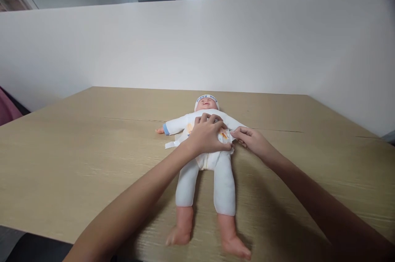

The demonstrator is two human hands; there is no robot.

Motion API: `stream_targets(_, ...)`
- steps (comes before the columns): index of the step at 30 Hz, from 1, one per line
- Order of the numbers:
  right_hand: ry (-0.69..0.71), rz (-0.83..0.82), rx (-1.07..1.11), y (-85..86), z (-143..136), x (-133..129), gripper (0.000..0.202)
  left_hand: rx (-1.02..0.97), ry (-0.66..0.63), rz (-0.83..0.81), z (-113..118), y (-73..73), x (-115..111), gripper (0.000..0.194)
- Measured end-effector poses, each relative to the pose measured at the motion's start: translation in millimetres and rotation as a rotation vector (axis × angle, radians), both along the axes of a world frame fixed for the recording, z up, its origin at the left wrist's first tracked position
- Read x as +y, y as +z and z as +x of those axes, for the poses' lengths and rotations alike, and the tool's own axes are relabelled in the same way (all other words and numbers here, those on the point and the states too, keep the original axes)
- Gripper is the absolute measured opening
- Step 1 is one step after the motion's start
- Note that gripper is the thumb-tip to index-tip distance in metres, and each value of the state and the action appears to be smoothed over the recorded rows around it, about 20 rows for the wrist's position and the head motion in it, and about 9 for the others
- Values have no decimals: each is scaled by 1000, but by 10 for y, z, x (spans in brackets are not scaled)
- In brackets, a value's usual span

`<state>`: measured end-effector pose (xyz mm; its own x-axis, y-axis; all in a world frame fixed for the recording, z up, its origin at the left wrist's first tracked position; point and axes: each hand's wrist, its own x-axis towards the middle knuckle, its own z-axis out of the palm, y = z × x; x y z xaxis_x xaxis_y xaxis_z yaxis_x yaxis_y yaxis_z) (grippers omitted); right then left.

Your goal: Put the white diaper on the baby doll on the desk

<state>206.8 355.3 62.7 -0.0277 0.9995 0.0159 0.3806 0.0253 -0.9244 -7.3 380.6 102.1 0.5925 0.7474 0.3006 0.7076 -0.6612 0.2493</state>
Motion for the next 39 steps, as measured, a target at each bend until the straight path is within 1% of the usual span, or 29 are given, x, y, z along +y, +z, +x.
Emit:
stream_targets(4, 45, 26, 37, 16, -192, 84, 53, -7, -9, 29, 0, -18, 5, 57)
stream_targets(7, 61, 29, 45, -20, -242, 94, 52, -18, -9, 33, 5, -21, -1, 54)
stream_targets(10, 70, 36, 61, -47, -230, 70, 53, -22, -19, 37, 11, -21, -4, 53)
stream_targets(13, 85, 57, 101, -48, -202, 35, 59, -24, -25, 40, 14, -16, -4, 52)
stream_targets(16, 69, 61, 113, -48, -159, 10, 62, -11, -22, 30, 16, 2, -11, 54)
stream_targets(19, 34, 73, 80, -58, -92, 6, 58, 17, -17, 22, 18, 30, -25, 58)
stream_targets(22, 25, 67, 37, -50, -43, 12, 51, 25, -14, 10, 19, 49, -36, 58)
stream_targets(27, 48, -4, 21, 9, -86, 42, 43, 3, -18, 10, 17, 40, -37, 54)
stream_targets(35, 52, -61, 16, -16, -117, 186, 40, -17, -26, 20, 14, 6, -21, 52)
stream_targets(39, 98, -64, 84, -26, -135, 187, 46, -9, -23, 26, 18, 1, -19, 50)
